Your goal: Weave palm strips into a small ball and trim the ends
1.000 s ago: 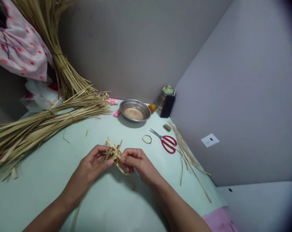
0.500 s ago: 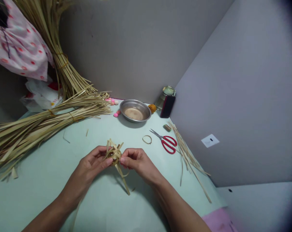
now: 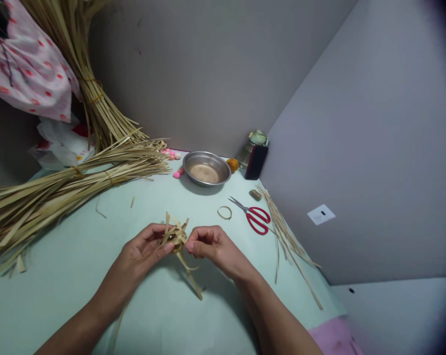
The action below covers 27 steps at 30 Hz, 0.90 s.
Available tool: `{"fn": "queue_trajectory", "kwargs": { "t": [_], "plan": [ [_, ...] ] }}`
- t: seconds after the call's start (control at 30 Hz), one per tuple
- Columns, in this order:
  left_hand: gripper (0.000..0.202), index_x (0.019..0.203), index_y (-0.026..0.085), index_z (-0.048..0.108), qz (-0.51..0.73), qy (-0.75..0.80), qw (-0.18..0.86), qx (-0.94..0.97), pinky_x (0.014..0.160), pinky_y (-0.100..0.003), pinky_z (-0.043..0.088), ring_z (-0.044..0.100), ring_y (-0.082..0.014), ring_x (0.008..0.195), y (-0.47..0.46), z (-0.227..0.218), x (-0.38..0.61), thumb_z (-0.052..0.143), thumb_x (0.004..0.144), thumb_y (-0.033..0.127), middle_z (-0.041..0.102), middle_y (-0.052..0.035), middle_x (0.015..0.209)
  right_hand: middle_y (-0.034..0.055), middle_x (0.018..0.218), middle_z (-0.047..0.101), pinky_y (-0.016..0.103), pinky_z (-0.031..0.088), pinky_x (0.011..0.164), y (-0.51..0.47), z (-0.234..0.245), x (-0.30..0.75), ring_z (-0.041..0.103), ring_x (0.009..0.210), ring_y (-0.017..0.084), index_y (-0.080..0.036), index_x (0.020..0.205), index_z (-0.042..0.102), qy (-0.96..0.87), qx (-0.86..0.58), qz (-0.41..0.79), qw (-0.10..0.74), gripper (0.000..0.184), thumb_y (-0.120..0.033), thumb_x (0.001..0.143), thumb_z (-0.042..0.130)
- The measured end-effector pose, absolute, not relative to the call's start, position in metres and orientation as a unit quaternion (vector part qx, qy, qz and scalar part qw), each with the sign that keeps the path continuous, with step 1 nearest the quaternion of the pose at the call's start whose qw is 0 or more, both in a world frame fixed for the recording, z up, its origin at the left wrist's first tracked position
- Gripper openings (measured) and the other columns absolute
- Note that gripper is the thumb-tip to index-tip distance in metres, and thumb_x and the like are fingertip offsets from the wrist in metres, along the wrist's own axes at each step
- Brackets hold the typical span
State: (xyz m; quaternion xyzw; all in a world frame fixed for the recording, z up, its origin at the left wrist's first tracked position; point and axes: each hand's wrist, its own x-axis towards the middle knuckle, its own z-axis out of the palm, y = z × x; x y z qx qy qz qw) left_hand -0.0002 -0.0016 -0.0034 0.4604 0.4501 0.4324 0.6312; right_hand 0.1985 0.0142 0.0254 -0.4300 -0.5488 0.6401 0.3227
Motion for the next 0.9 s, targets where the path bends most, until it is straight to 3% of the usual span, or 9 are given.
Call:
{"fn": "queue_trajectory", "kwargs": {
  "t": [0.2,0.47,0.9],
  "plan": [
    [0.035,0.108,0.025,0.07,0.445,0.453,0.629,0.448,0.104,-0.044,0.048,0.069,-0.0315,0.112,-0.003,-0.003,0.001,0.077,0.081,0.046,0.079,-0.0081,0.113,-0.0022,0.065,0.054,0.026,0.032,0.063,0.015,0.022,0.2,0.042,0.062,0.011,-0.015,0.07,0.064,-0.55,-0.415,0.652,0.316,0.039,-0.051,0.078,0.078],
    [0.034,0.105,0.027,0.074,0.427,0.438,0.661,0.435,0.102,-0.04,0.049,0.07,-0.029,0.111,-0.003,-0.004,0.001,0.082,0.076,0.043,0.08,-0.005,0.11,-0.0034,0.064,0.049,0.027,0.028,0.062,0.017,0.029,0.212,0.039,0.062,0.011,-0.015,0.069,0.061,-0.591,-0.404,0.65,0.255,0.04,-0.05,0.078,0.079],
    [0.026,0.102,0.027,0.073,0.442,0.436,0.651,0.436,0.094,-0.035,0.05,0.071,-0.0251,0.099,-0.002,-0.003,0.002,0.077,0.081,0.042,0.081,-0.0029,0.104,-0.0029,0.063,0.051,0.026,0.029,0.061,0.013,0.022,0.198,0.04,0.061,0.011,-0.016,0.069,0.064,-0.543,-0.418,0.647,0.334,0.04,-0.052,0.076,0.08]
  ]
}}
